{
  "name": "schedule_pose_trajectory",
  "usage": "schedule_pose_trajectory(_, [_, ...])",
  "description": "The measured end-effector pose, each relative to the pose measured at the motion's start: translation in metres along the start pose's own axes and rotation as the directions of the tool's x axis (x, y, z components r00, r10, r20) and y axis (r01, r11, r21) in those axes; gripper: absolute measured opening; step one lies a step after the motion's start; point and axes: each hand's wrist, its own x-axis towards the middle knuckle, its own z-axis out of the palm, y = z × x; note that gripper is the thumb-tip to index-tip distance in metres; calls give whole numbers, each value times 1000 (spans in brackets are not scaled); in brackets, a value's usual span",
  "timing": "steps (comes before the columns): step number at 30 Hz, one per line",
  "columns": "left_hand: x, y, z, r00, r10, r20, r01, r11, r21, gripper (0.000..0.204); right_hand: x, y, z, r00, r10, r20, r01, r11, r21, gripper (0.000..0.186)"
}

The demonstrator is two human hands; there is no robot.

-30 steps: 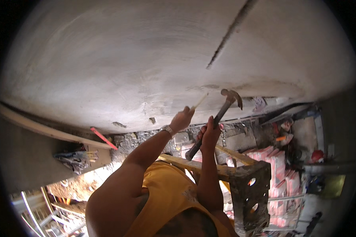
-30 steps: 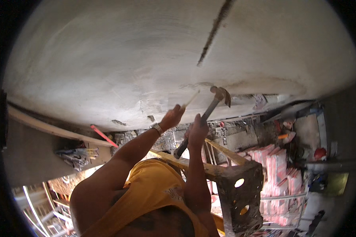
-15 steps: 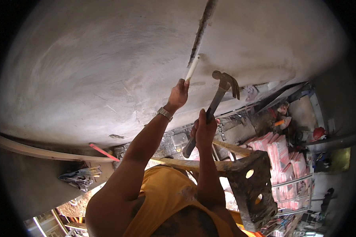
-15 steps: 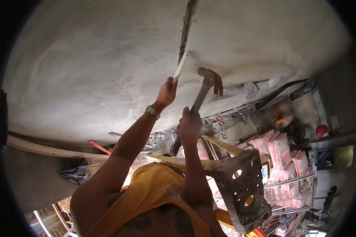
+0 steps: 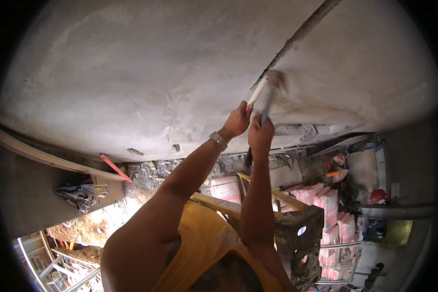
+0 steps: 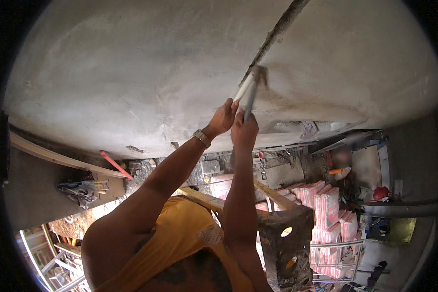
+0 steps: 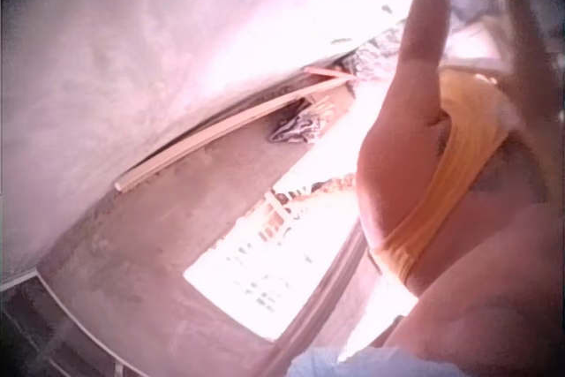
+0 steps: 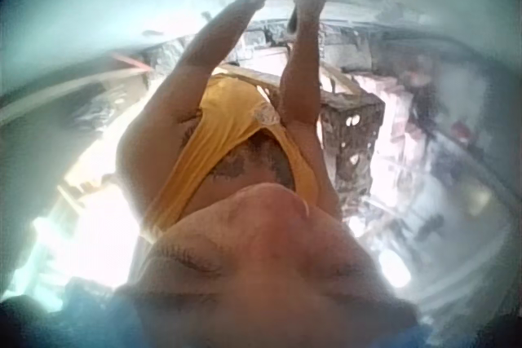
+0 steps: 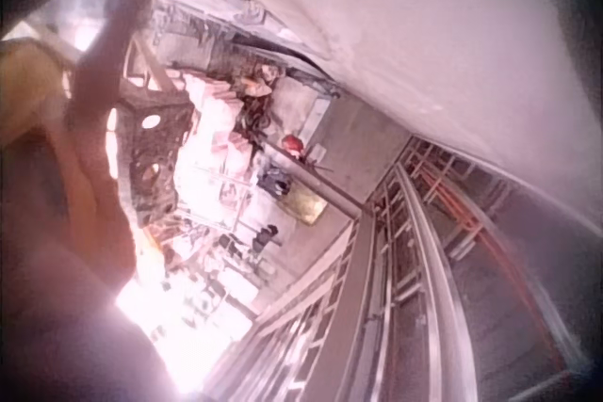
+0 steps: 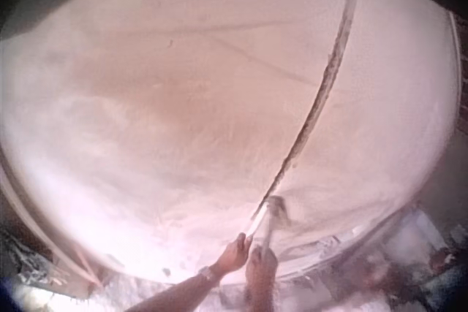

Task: The person uses a hammer to drive a white PVC pipe into a groove on a concrete ceiling. They repeatedly tap the pipe to secure it along the length of the groove.

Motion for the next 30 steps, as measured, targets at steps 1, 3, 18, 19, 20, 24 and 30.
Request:
schedule_pose_trajectory(1, [0,1,1,1000,-19,7,19,1000,21,36,-3,-1,-6,984,154,89,-163,980,112,33])
schedule_pose_trajectory(3, [0,-4,-1,1000,-16,5,16,999,29,37,8,-28,-21,911,343,229,-404,855,325,27])
schedule_pose_trajectory(18, [8,-3,-2,999,-43,-11,43,999,6,35,8,-51,-22,830,492,264,-555,680,480,33])
schedule_pose_trajectory(19, [1,-7,-6,998,-55,-6,55,998,11,35,2,-70,-34,787,542,296,-606,587,536,30])
schedule_pose_trajectory(20, [1,-6,-5,999,-52,-2,52,999,7,35,7,-85,-48,812,539,221,-536,542,648,30])
schedule_pose_trajectory(24, [0,-4,-4,999,-49,4,49,999,-1,34,12,-74,-47,887,457,-63,-143,402,904,24])
schedule_pose_trajectory(30, [-2,-10,1,1000,20,-11,-20,1000,20,35,-19,0,4,825,492,278,-562,765,314,27])
